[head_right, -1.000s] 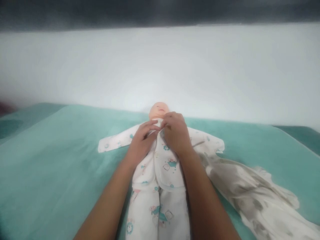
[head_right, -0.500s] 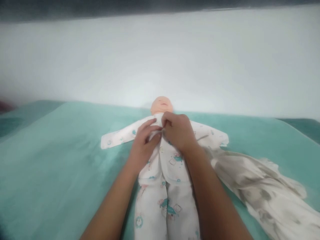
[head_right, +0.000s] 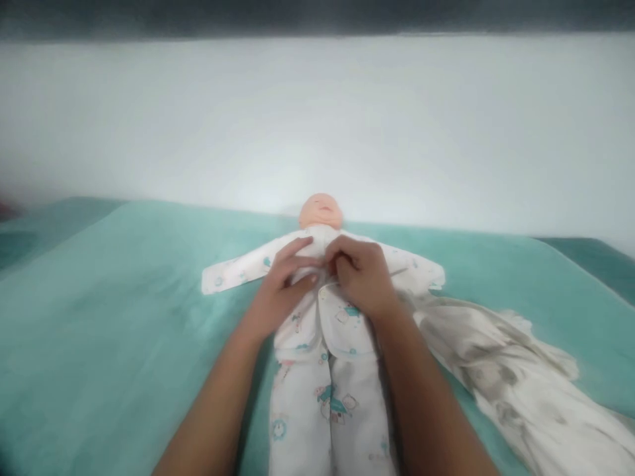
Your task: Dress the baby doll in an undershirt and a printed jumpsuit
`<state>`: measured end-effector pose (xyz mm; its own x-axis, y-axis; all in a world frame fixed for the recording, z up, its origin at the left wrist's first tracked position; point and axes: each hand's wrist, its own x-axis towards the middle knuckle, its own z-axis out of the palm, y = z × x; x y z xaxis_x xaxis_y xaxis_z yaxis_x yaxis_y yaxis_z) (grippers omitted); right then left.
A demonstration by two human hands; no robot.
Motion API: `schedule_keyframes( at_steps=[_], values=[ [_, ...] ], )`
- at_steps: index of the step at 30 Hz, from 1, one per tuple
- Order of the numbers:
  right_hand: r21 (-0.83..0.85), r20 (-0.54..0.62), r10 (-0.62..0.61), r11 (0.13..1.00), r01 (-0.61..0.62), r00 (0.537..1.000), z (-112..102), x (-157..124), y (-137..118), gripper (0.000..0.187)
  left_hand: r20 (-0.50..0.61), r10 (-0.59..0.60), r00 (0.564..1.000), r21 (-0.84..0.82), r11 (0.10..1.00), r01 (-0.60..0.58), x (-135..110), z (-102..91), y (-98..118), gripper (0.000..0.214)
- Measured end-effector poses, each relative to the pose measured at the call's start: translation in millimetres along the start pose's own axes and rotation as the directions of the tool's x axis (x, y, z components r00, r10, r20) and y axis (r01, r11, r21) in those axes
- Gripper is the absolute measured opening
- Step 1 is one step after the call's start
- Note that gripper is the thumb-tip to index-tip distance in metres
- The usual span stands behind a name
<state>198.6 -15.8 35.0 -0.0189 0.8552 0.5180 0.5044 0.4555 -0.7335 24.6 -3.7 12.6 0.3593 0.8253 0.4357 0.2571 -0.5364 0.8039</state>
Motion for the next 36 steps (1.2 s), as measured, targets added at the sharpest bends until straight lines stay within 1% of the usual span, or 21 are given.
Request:
schedule_keyframes(
  at_steps=[2,4,7,11,13,16,21,26,30,32,36],
  values=[
    [-0.105,0.032,-0.034,0.994,0.037,0.999,-3,-13,-5,0.023,0.122,0.003,0.993,0.002,1.0,-0.003,-1,-7.8,2,0.015],
    [-0.17,0.018,-0.056,0.984,0.058,0.998,-5,-26,-9,0.022,0.219,-0.007,0.976,0.016,1.0,0.003,-2,-13.8,3,0.014],
    [-0.174,-0.012,-0.034,0.984,0.031,0.999,-6,-41,-11,0.018,0.284,-0.011,0.959,0.029,1.0,0.003,-3,-18.0,3,0.014],
    [-0.014,-0.03,0.128,0.992,-0.129,0.991,-7,-51,-5,0.014,0.283,-0.014,0.959,0.047,0.999,0.001,-2,-16.6,3,0.011],
    [0.066,-0.015,0.178,0.982,-0.177,0.984,-7,-51,-3,0.011,0.272,-0.024,0.962,0.057,0.998,0.008,-1,-15.2,5,0.01],
    [0.139,0.024,0.177,0.974,-0.179,0.984,-6,-49,-3,0.009,0.265,-0.03,0.964,0.067,0.998,0.012,-1,-13.4,7,0.008],
    [0.174,0.086,0.168,0.968,-0.181,0.982,-6,-45,-5,0.012,0.238,-0.003,0.971,0.068,0.998,-0.013,-1,-10.3,8,0.008],
    [0.24,0.099,0.196,0.947,-0.214,0.976,-6,-44,-4,0.012,0.223,0.027,0.974,0.075,0.996,-0.045,0,-8.7,7,0.009],
    [0.318,0.069,0.22,0.92,-0.23,0.973,-6,-43,-1,0.012,0.225,0.025,0.974,0.081,0.996,-0.044,0,-8.8,8,0.008],
    [0.33,0.062,0.218,0.916,-0.227,0.974,-6,-43,0,0.012,0.229,0.019,0.973,0.08,0.996,-0.038,0,-8.9,9,0.008],
    [0.313,0.098,0.204,0.923,-0.225,0.974,-6,-42,-2,0.012,0.217,0.021,0.976,0.076,0.996,-0.039,0,-8.5,9,0.009]
  ],
)
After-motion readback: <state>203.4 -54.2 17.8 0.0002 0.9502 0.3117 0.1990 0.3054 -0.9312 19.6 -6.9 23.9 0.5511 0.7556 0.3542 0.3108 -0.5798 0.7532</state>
